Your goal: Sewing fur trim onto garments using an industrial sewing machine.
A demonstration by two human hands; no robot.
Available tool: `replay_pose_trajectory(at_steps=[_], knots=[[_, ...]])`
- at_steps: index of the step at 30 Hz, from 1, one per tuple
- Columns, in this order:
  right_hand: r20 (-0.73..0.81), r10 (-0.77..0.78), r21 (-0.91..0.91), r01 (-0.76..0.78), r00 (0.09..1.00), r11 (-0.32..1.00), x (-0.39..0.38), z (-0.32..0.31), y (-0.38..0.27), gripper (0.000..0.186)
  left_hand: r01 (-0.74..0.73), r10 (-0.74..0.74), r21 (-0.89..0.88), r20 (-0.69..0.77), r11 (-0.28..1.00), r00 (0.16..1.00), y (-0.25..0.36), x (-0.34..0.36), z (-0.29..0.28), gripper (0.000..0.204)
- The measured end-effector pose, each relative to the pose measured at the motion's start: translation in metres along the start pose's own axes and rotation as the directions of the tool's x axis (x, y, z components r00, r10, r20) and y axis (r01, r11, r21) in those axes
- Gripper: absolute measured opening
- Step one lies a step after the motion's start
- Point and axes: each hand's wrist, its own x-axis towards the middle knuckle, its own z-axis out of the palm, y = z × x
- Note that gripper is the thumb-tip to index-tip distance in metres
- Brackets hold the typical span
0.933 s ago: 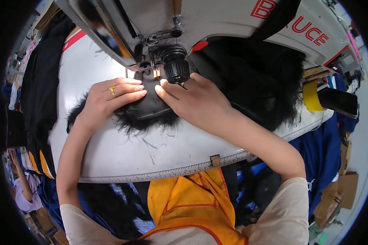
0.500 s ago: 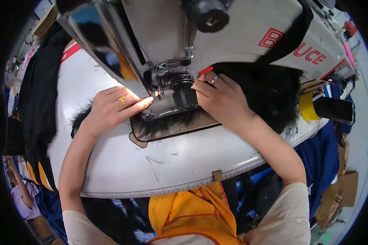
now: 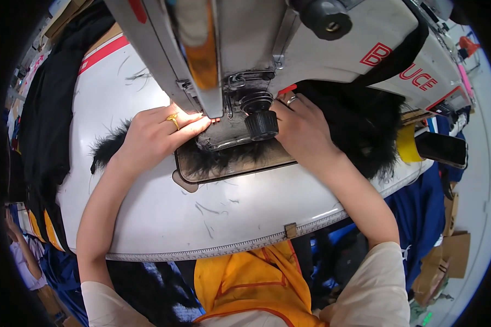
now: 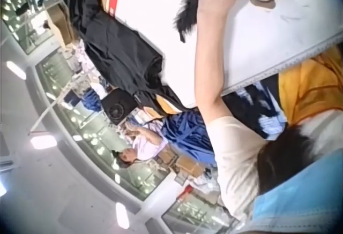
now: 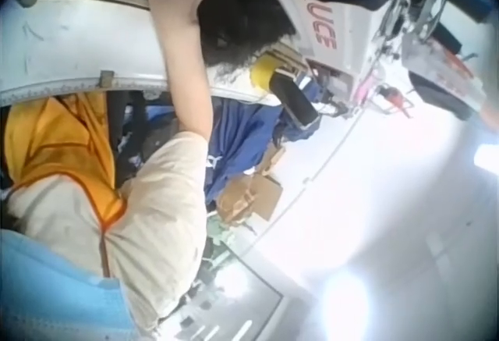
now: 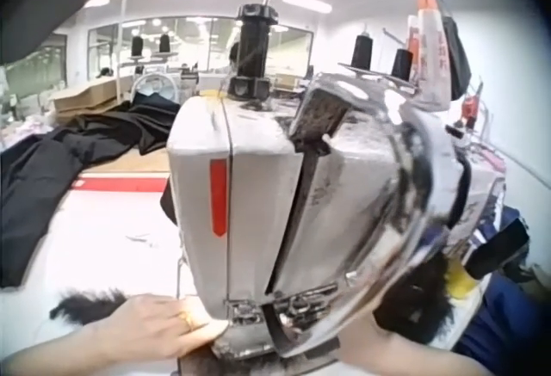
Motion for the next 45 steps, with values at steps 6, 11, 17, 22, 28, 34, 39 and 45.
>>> replay_pose_trajectory(at_steps=[6,11,17,22,28,34,39,45], knots=[[0.037,0.057,-0.008,-0.057,0.998,0.998,-0.001,0.001,-0.003,0.012,0.012,-0.013,-0.021,-0.051,1.0,0.999,0.005,0.003,0.0,0.032],[0.018,0.052,0.001,-0.052,0.998,0.999,0.005,-0.003,-0.006,0.011,0.114,-0.111,-0.113,0.037,0.987,0.993,0.001,-0.004,0.0,0.028],[0.048,0.054,0.087,-0.058,0.997,0.994,0.003,-0.023,-0.011,0.012,0.18,-0.187,-0.183,-0.021,0.967,0.982,0.013,-0.002,-0.002,0.024],[0.272,0.038,0.027,-0.047,0.962,0.999,0.004,-0.033,-0.014,0.055,0.149,-0.162,-0.167,-0.068,0.975,0.984,0.02,0.0,-0.001,0.023],[0.245,-0.01,0.118,-0.019,0.97,0.993,0.016,-0.025,-0.028,0.047,0.091,-0.09,-0.047,0.025,0.995,0.996,0.019,0.009,-0.014,0.022],[0.205,-0.073,0.141,0.044,0.976,0.989,0.013,-0.009,-0.016,0.044,0.089,-0.089,-0.021,0.015,0.996,0.996,0.02,0.005,-0.008,0.022],[0.062,-0.106,0.169,0.094,0.992,0.981,0.01,0.006,-0.01,0.01,0.139,-0.14,-0.066,-0.012,0.988,0.99,0.02,0.007,-0.008,0.022],[0.073,-0.129,0.109,0.12,0.989,0.987,0.01,-0.003,-0.001,0.003,0.169,-0.166,-0.049,0.055,0.984,0.985,0.022,0.007,-0.015,0.022]])
